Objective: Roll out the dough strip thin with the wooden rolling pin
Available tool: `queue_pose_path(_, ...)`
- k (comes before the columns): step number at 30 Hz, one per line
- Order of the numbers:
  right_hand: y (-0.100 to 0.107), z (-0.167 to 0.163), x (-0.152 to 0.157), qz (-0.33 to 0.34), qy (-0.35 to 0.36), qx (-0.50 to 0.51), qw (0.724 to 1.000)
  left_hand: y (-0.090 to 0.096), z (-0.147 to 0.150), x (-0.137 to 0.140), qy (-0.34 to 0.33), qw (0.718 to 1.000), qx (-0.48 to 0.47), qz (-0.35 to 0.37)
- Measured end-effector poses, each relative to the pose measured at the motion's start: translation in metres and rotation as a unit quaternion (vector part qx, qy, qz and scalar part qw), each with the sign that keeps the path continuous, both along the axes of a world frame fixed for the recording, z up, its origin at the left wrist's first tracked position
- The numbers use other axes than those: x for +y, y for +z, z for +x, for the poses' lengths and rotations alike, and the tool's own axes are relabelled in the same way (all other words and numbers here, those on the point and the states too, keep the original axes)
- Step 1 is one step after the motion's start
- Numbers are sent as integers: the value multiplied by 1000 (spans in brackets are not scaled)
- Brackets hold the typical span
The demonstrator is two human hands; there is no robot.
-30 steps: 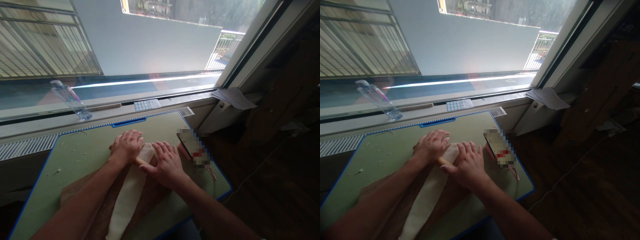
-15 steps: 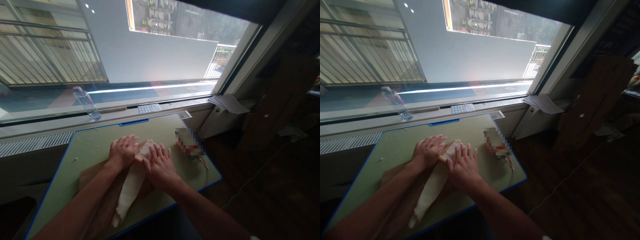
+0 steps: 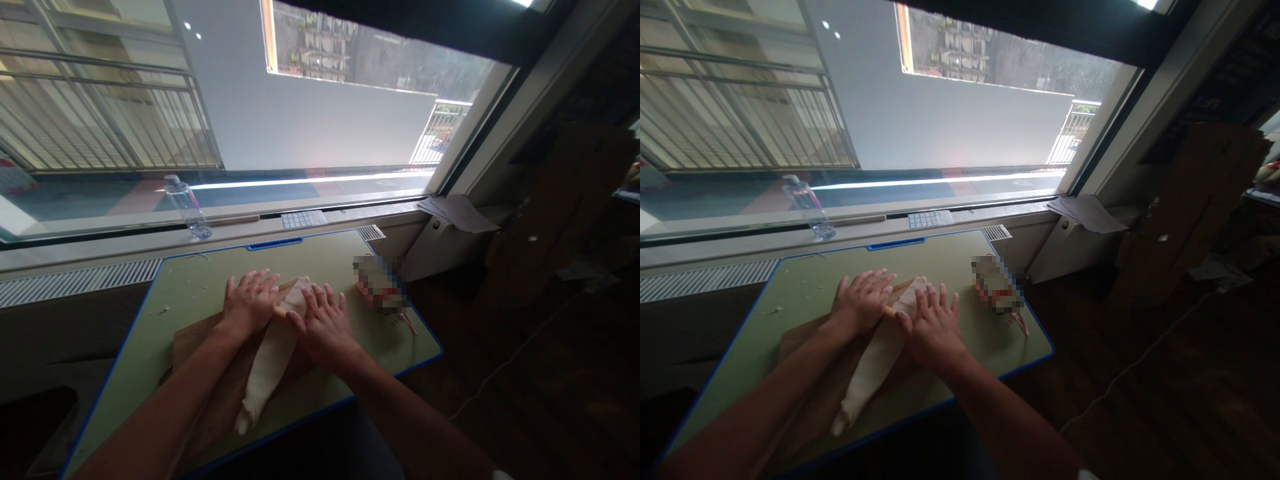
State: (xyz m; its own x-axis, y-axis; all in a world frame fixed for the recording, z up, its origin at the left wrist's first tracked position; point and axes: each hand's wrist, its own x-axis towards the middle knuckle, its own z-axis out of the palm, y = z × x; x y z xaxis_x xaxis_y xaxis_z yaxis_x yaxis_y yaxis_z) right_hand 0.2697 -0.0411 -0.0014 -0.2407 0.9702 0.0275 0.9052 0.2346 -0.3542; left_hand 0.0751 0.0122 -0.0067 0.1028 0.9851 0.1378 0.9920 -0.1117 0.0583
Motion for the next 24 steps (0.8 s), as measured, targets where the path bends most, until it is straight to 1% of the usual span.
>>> queue_pose_path(5,1,4,12,-20,1,-2,1000,1,5,13,-3,1000,-12,-12)
queue_pose_path(12,-1,13,31,3,9,3,1000,-5,12,35,-19,999,-37,2)
queue_pose_path(17,-1,20,47,2,4,20,1000,-12,20,56,-38,998,-36,24)
queue_pose_path(21,-3,23,48,3,2,43,999,-17,21,63,-50,998,-32,34)
queue_pose_path(24,-6,23,46,20,8,48,999,-17,20,63,-56,997,-37,44)
